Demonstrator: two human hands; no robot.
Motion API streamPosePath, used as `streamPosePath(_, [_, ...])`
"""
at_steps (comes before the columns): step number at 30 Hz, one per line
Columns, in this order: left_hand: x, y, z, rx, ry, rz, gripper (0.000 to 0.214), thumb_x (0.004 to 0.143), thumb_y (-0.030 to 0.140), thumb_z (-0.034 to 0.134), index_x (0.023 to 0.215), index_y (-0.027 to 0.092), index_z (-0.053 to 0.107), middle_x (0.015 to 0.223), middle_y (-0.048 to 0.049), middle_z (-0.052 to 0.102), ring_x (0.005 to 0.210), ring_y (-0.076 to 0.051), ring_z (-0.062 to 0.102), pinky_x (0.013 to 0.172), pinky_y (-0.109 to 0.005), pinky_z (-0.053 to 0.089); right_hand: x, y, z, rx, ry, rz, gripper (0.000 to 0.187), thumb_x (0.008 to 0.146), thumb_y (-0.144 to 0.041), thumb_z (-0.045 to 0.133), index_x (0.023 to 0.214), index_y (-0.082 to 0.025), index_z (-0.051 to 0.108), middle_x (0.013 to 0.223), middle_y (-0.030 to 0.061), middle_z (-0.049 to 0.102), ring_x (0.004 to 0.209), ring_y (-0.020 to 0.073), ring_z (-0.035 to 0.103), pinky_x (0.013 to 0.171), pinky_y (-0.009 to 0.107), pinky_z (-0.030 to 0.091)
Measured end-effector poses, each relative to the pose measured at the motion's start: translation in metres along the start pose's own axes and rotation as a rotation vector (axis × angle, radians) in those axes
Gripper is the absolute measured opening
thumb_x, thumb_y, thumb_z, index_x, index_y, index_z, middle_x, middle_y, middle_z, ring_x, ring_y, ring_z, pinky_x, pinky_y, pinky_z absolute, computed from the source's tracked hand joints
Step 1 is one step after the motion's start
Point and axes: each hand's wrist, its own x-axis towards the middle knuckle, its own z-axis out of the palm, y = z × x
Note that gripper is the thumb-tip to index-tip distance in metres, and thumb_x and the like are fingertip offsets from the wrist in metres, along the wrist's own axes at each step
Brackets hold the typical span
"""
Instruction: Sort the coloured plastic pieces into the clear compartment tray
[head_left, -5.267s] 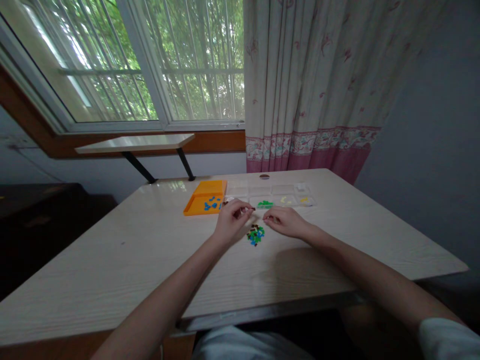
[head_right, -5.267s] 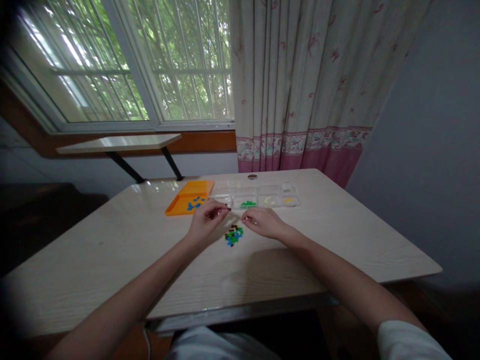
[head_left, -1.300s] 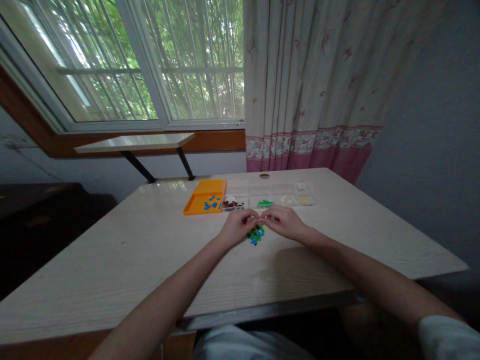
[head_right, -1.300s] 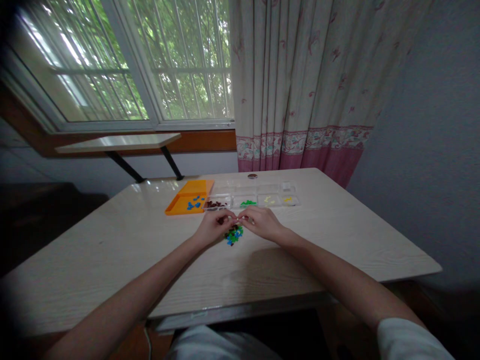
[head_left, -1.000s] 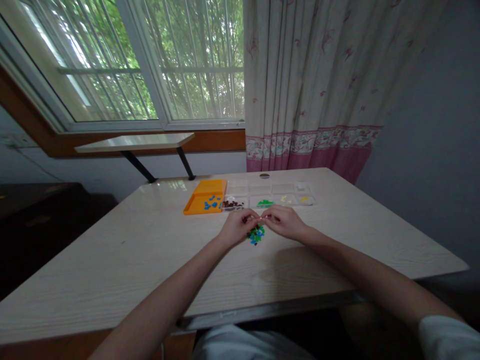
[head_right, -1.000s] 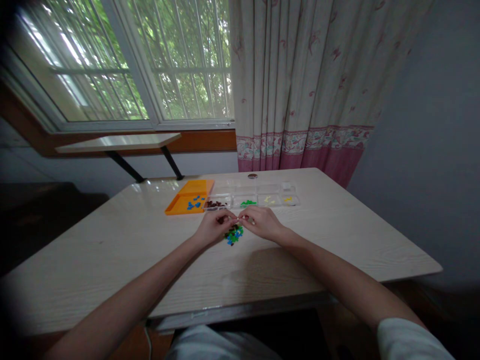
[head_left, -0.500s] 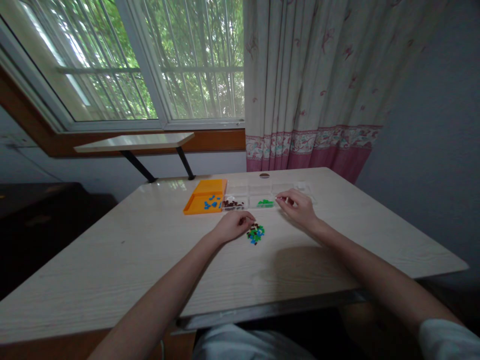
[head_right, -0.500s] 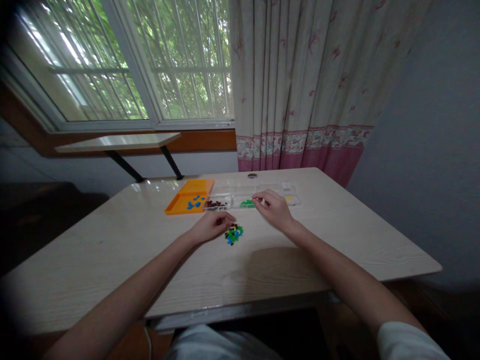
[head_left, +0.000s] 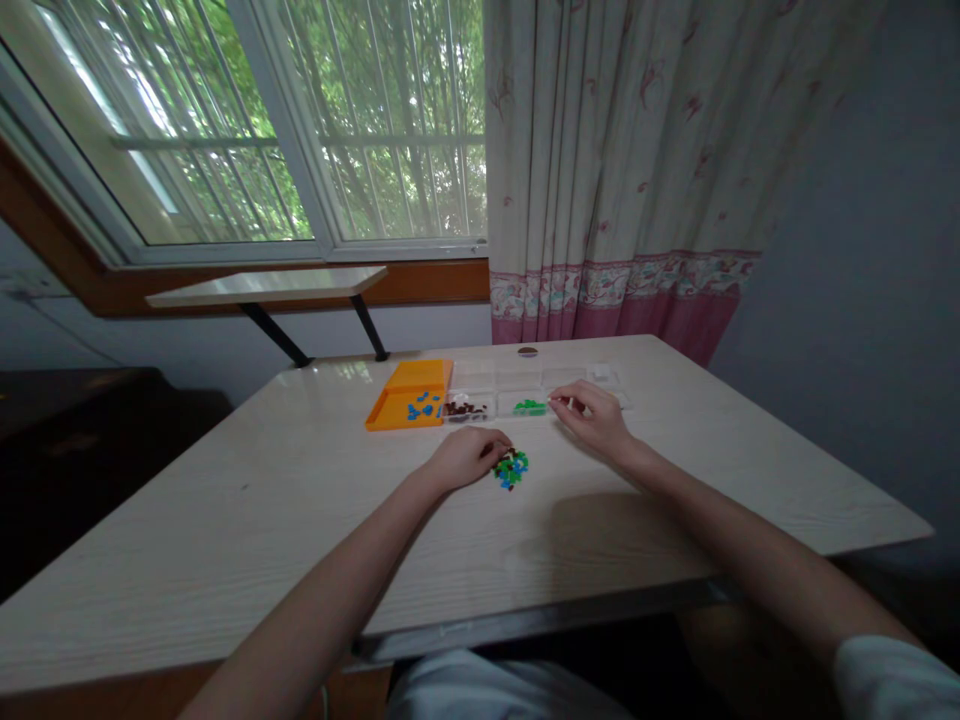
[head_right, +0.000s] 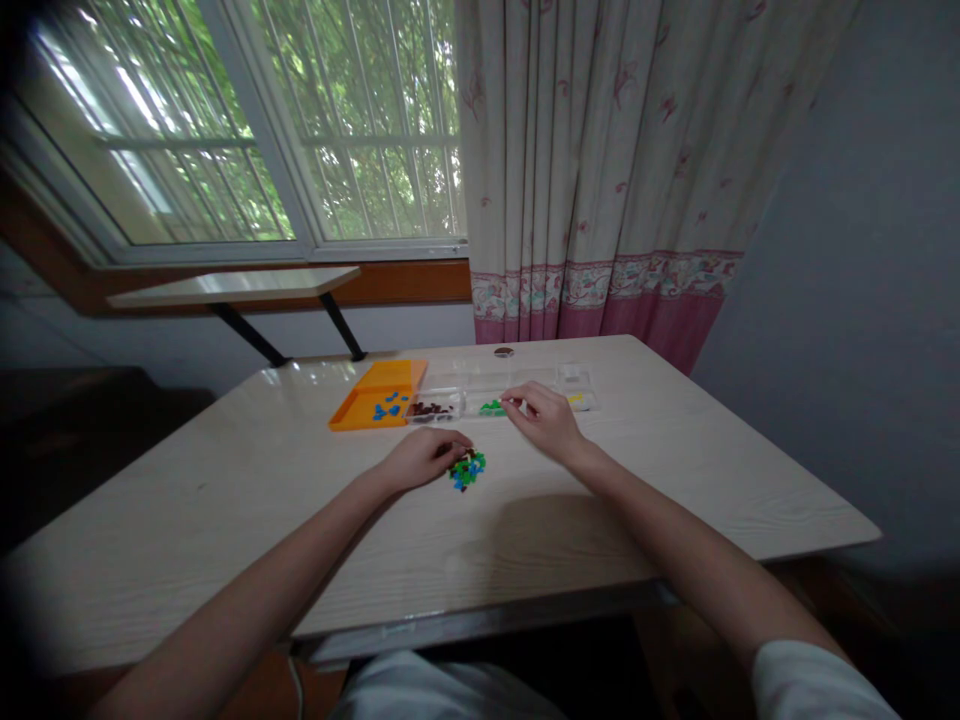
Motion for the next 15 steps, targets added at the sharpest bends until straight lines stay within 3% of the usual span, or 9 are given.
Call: streamPosePath(15, [-0.0012,-0.0020,-0.0014,0.057,0.005,-0.002,0.028,0.082,0.023,0.040,0.098,0.021,0.063,0.090,-0.0034,0.068,0.081,-0.015,0.061,0.071,-0.022,0.044,-0.0002,0.0000,-0.0006,0.009,0.026,0.012,0.011,0.081,-0.024,0.053,0.082,-0.019,0.061,0.068,0.0006,0.059,0.054,0.0088,0.048,0.053,0.021,0.039])
